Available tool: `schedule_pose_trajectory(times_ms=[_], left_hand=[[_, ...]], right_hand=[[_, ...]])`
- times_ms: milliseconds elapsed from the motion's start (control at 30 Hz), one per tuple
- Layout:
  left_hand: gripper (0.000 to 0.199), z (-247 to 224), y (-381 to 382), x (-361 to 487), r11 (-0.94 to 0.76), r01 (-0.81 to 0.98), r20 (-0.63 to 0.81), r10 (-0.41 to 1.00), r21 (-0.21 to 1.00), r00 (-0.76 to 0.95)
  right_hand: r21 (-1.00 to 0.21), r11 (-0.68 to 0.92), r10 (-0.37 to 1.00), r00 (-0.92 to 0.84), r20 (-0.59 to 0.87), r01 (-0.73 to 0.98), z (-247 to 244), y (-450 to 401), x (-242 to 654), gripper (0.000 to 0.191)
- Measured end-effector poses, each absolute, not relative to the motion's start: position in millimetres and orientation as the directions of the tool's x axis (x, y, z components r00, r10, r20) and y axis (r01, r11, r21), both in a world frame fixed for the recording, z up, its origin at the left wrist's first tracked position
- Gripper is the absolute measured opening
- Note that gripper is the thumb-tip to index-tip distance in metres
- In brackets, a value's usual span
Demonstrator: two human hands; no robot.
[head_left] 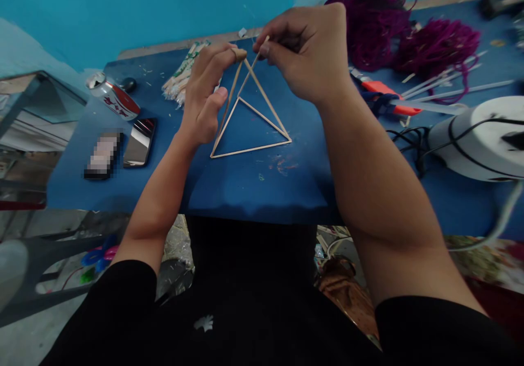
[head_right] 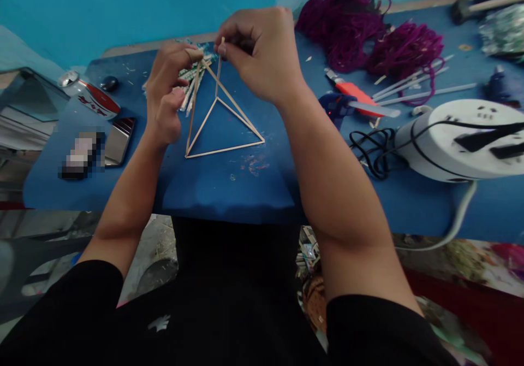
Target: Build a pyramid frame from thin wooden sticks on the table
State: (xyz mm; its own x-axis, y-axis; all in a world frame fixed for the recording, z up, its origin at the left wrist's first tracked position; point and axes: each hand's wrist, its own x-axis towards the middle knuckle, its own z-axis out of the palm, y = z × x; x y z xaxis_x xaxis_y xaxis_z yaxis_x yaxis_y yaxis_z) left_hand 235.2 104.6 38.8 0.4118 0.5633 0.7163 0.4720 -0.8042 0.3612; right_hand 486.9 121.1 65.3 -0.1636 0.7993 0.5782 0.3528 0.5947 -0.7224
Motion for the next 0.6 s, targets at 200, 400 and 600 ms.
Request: schedule_pose_trajectory(times_ms=[200, 400, 600], left_hand=[[0.066, 36.8, 110.5, 233.9, -0.842, 0.39, 0.756, 0.52, 0.373, 0.398], [0.072, 30.5, 120.0, 227.7, -0.856, 0.38, 0.756, 0.498, 0.35, 0.425], [0.073, 28.9, 118.9, 225.9, -0.858, 0.408, 0.753, 0.485, 0.312, 0.444]], right_hand=[[-0.462, 0.805, 0.562, -0.228, 0.795, 0.373, 54.3, 135.0, 490.6, 0.015], [-0.351, 0.844, 0.461, -0.213, 0.862, 0.406, 43.3, 155.5, 488.9, 0.009], [-0.303, 0.92, 0.348, -0.163, 0.923, 0.25, 44.6, 150.1, 482.7, 0.016]])
